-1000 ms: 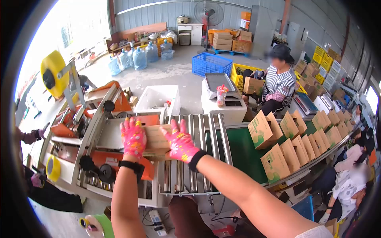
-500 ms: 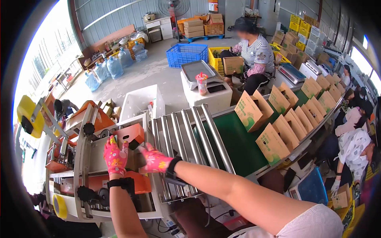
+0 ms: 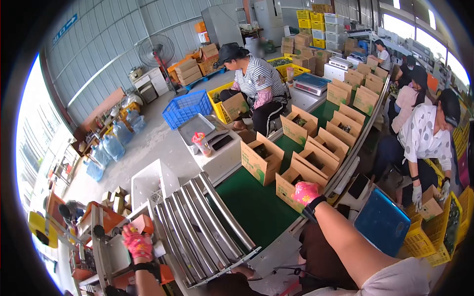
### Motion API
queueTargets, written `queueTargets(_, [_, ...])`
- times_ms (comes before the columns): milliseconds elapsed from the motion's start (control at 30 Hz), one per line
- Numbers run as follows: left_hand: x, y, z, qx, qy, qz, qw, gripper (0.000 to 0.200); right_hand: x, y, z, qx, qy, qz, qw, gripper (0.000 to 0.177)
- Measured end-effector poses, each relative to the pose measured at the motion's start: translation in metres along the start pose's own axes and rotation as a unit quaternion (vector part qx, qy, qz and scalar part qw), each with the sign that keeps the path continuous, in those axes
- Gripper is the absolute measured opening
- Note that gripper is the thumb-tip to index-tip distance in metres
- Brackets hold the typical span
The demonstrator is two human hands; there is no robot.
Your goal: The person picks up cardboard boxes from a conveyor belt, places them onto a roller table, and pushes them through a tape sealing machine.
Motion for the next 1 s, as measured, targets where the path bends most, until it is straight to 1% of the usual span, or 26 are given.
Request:
queueTargets(33, [-0.007,-0.037,-0.013,0.075,-0.057,-0.03,0.995,0.076,0.009,0.008,-0.002,0.007,0.0,-0.043,0.999,0.025])
queueTargets(67, [-0.04,-0.083,-0.018,0.106,0.027,-0.227,0.968,0.07,-0.001,0.022,-0.014,-0.002,0.007,-0.059,0.998,0.022])
queueTargets(100, [-0.048,-0.131,-0.036,0.135,-0.025,-0.313,0.94,0.061,-0.011,0.033,-0.028,-0.013,0.016,-0.079,0.997,0.02])
queueTargets(133, [-0.052,-0.174,-0.06,0.091,0.143,-0.562,0.809,0.049,0.003,0.032,-0.031,-0.048,-0.061,-0.052,0.996,0.018])
queueTargets(167, [-0.106,-0.22,-0.079,0.16,0.21,-0.527,0.808,0.042,0.007,0.031,-0.039,-0.068,-0.089,-0.034,0.993,0.018])
queueTargets(200, [-0.109,-0.265,-0.098,0.183,0.268,-0.59,0.739,0.043,0.001,0.033,-0.054,-0.116,-0.121,-0.023,0.986,0.016])
queueTargets(233, [-0.12,-0.3,-0.114,0.239,0.232,-0.542,0.772,0.051,-0.002,0.031,-0.067,-0.142,-0.11,0.004,0.984,0.017])
queueTargets(267, [-0.123,-0.328,-0.129,0.214,0.274,-0.512,0.785,0.056,-0.011,0.03,-0.085,-0.181,-0.138,0.017,0.974,0.018])
queueTargets(300, [-0.121,-0.354,-0.142,0.189,0.314,-0.482,0.796,0.061,-0.016,0.025,-0.101,-0.246,-0.187,0.054,0.95,0.02])
queueTargets(333, [-0.108,-0.375,-0.159,0.141,0.364,-0.475,0.789,0.063,-0.015,0.019,-0.114,-0.266,-0.17,0.026,0.948,0.025])
queueTargets(367, [-0.089,-0.394,-0.175,0.092,0.41,-0.468,0.778,0.066,-0.016,0.015,-0.124,-0.275,-0.133,0.032,0.952,0.032])
queueTargets(433, [-0.056,-0.421,-0.216,0.009,0.539,-0.489,0.685,0.068,-0.024,0.003,-0.141,-0.341,-0.123,0.021,0.932,0.039])
queueTargets(467, [-0.029,-0.442,-0.24,0.018,0.578,-0.541,0.611,0.066,-0.026,-0.005,-0.144,-0.359,-0.113,0.037,0.926,0.041])
queueTargets(500, [-0.041,-0.451,-0.246,0.029,0.611,-0.585,0.532,0.064,-0.029,-0.01,-0.146,-0.376,-0.103,0.055,0.919,0.043])
queueTargets(533, [-0.046,-0.451,-0.25,0.001,0.626,-0.599,0.499,0.058,-0.035,-0.012,-0.146,-0.379,-0.103,0.057,0.918,0.042])
queueTargets(567, [-0.048,-0.446,-0.25,-0.002,0.62,-0.584,0.524,0.054,-0.035,-0.014,-0.143,-0.382,-0.103,0.062,0.916,0.042])
queueTargets(667, [-0.062,-0.431,-0.238,-0.022,0.607,-0.578,0.545,0.055,-0.04,-0.021,-0.135,-0.385,-0.124,0.081,0.911,0.039])
queueTargets(733, [-0.074,-0.421,-0.223,0.042,0.565,-0.558,0.607,0.051,-0.052,-0.011,-0.136,-0.373,-0.119,0.102,0.915,0.038])
queueTargets(767, [-0.082,-0.408,-0.211,0.065,0.518,-0.562,0.642,0.049,-0.059,-0.003,-0.139,-0.354,-0.113,0.122,0.92,0.038])
queueTargets(800, [-0.093,-0.391,-0.197,0.061,0.482,-0.566,0.666,0.048,-0.076,0.013,-0.141,-0.368,-0.131,0.114,0.913,0.037])
queueTargets(833, [-0.101,-0.371,-0.184,0.059,0.445,-0.57,0.688,0.047,-0.086,0.028,-0.139,-0.358,-0.137,0.12,0.916,0.037])
queueTargets(900, [-0.11,-0.325,-0.155,0.073,0.36,-0.616,0.697,0.047,-0.11,0.066,-0.138,-0.408,-0.157,0.139,0.889,0.031])
queueTargets(967, [-0.058,-0.269,-0.148,-0.045,0.371,-0.732,0.57,0.044,-0.132,0.115,-0.137,-0.442,-0.159,0.112,0.876,0.024])
queueTargets(1000, [-0.059,-0.238,-0.148,-0.066,0.395,-0.763,0.508,0.043,-0.132,0.138,-0.138,-0.456,-0.183,0.123,0.862,0.02])
Point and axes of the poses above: each hand's wrist, its own z-axis towards the middle knuckle, its own x-axis out of the palm, y = z × x, the point moved 6 cm from there along z, towards the middle knuckle, and after that the axes turned 9 degrees about -x, right-handed, at the moved point
